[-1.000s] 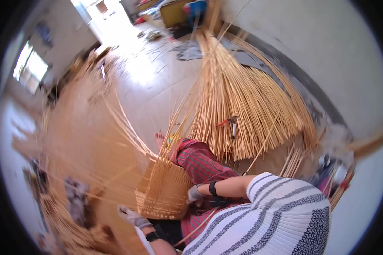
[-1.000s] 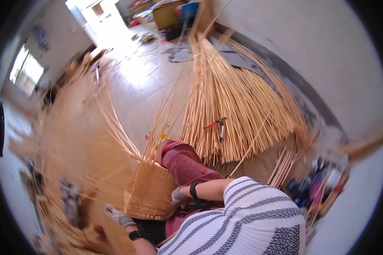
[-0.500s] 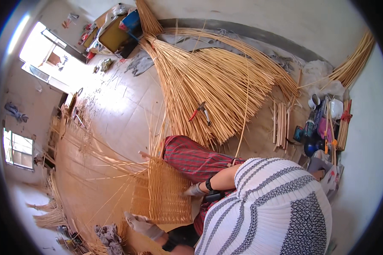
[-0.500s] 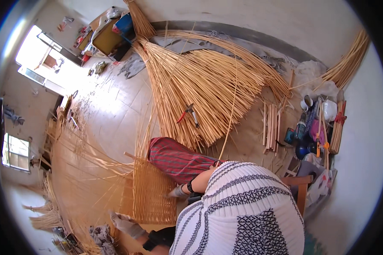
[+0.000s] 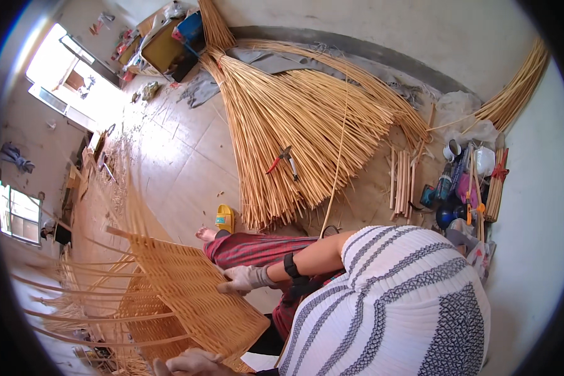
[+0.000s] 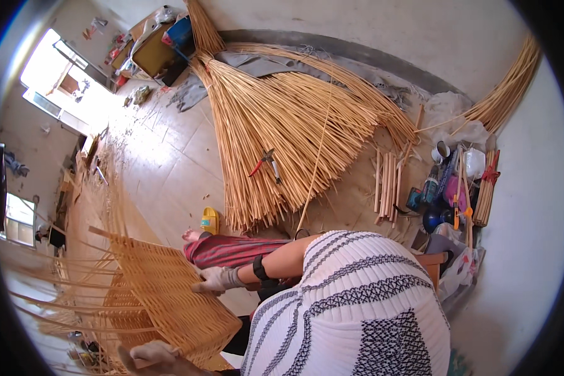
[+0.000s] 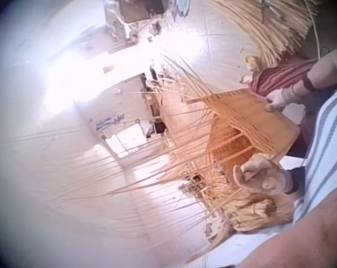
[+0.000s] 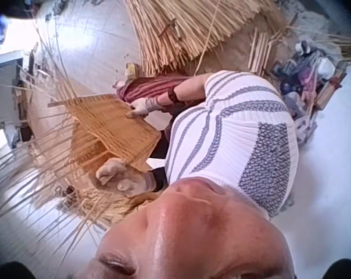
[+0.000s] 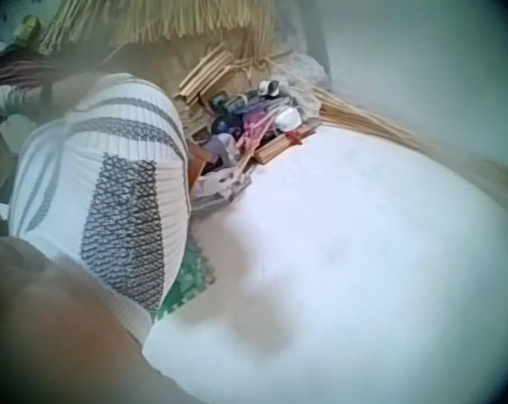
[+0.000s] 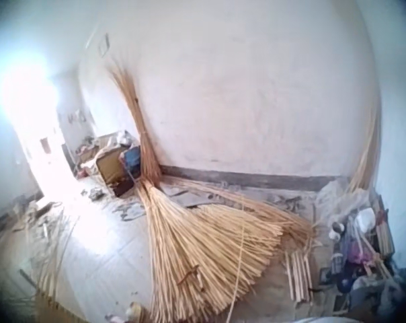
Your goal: Weaving a rectangular basket using long wooden or reed strips.
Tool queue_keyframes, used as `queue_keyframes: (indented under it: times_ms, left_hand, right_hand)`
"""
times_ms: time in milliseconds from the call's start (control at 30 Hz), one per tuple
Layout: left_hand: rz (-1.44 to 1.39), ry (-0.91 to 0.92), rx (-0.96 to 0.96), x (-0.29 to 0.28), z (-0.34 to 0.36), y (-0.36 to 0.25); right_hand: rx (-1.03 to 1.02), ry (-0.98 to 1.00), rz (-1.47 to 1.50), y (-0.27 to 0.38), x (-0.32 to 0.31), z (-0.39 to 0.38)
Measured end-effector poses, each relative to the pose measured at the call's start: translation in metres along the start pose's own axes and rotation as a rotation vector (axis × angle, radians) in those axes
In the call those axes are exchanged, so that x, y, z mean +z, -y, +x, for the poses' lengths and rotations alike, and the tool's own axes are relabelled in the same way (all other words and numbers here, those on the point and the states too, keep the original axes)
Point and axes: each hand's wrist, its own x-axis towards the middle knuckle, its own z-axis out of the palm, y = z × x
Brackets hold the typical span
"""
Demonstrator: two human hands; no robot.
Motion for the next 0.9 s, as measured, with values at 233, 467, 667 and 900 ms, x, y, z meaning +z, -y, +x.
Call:
queue_keyframes:
  times_ms: [233, 467, 667, 900]
  left_hand:
    - [0.434, -0.124, -0.009, 0.026, 0.005, 0.024]
    - [0.809, -0.180, 0.245, -0.002, 0.006, 0.046]
    - [1.686, -0.153, 0.777, -0.045, -0.018, 0.032]
    - [1.575, -0.667, 0.133, -0.173, -0.024, 0.010]
  right_hand:
    - [-0.309, -0.369, -0.371, 0.033, -0.046, -0.006]
    - [-0.958, -0.059, -0.186, 0.167, 0.007, -0.044]
    - [-0.989, -0.058, -0.374, 0.201, 0.029, -0.044]
    - [-0.807, -0.040, -0.026, 0.203, -0.038, 0.018]
